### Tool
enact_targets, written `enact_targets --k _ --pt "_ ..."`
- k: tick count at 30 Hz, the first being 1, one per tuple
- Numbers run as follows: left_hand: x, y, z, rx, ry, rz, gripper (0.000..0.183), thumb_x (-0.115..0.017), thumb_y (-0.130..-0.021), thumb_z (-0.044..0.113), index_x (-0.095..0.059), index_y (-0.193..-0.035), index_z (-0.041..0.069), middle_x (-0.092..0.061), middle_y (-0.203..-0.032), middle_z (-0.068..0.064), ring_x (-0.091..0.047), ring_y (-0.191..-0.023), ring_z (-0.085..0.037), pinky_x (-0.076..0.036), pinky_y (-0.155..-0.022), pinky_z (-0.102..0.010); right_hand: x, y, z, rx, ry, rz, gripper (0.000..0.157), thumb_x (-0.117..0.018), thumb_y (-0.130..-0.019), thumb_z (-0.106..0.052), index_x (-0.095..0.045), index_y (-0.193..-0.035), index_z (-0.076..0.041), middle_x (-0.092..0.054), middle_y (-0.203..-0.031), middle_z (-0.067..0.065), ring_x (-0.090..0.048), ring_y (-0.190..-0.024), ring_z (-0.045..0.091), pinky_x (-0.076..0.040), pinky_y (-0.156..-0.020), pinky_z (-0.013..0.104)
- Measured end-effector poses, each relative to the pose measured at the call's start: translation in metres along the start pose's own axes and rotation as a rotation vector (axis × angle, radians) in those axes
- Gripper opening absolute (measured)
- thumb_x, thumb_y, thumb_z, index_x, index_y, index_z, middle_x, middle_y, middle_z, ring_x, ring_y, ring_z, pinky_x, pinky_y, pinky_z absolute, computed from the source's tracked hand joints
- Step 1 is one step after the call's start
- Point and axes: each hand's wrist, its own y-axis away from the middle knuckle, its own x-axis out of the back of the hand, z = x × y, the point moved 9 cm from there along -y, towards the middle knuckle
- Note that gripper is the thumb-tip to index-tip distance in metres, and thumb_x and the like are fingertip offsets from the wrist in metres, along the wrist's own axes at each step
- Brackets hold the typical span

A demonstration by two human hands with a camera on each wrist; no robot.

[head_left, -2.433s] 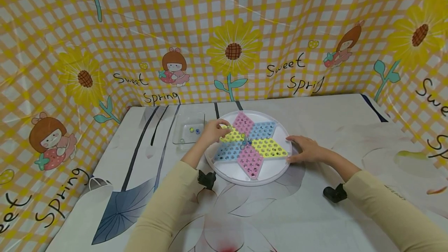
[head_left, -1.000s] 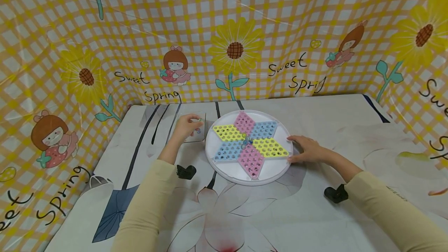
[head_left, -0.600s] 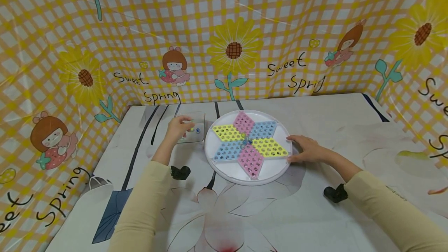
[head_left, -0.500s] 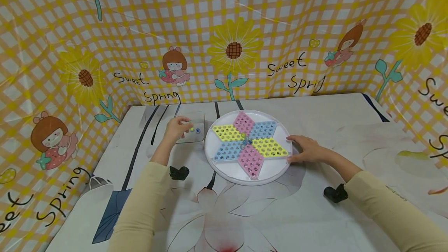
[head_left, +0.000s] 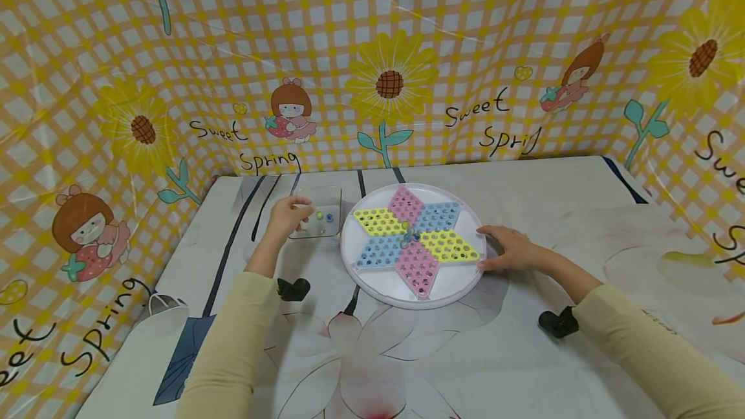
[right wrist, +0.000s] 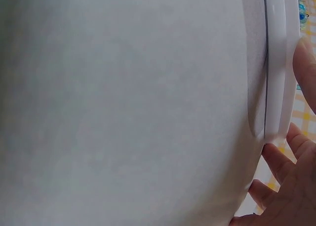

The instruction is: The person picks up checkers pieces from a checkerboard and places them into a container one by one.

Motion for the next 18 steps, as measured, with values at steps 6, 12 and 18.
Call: enact_targets --k 6,12,18 --pt "0.0015 0.0009 0.0019 -0.009 0.018 0.004 0.034 -0.059 -0.089 0.018 -0.057 -0.118 0.001 -0.062 -0.084 -0.02 -0.042 -0.044 -0.01 -0.035 -0.048 -0.026 0.0001 0.0008 -0.0014 -0.006 -0.001 -0.004 0.088 -0.07 -0.074 -0.045 -0.033 -0.134 0.008 -0.03 -0.137 0.034 -0.025 -0.125 0.051 -0.021 -0.097 0.067" --pt "0.0001 0.0017 0.004 -0.005 0.013 0.008 0.033 -0.059 -0.089 0.018 -0.058 -0.118 0.002 -0.063 -0.084 -0.021 -0.042 -0.043 -0.009 -0.036 -0.049 -0.028 -0.0004 0.0005 -0.0001 -0.017 -0.008 -0.008 0.088 -0.07 -0.074 -0.045 -0.033 -0.134 0.007 -0.028 -0.137 0.034 -0.023 -0.125 0.051 -0.019 -0.097 0.067" --pt "-0.0079 0.0014 0.0091 -0.028 0.001 0.003 0.033 -0.06 -0.088 0.019 -0.059 -0.116 0.002 -0.064 -0.084 -0.021 -0.04 -0.042 -0.009 -0.037 -0.049 -0.027 -0.0004 0.0004 -0.0001 -0.015 -0.001 -0.008 0.088 -0.07 -0.074 -0.045 -0.033 -0.134 0.007 -0.029 -0.137 0.034 -0.023 -0.125 0.051 -0.019 -0.097 0.067"
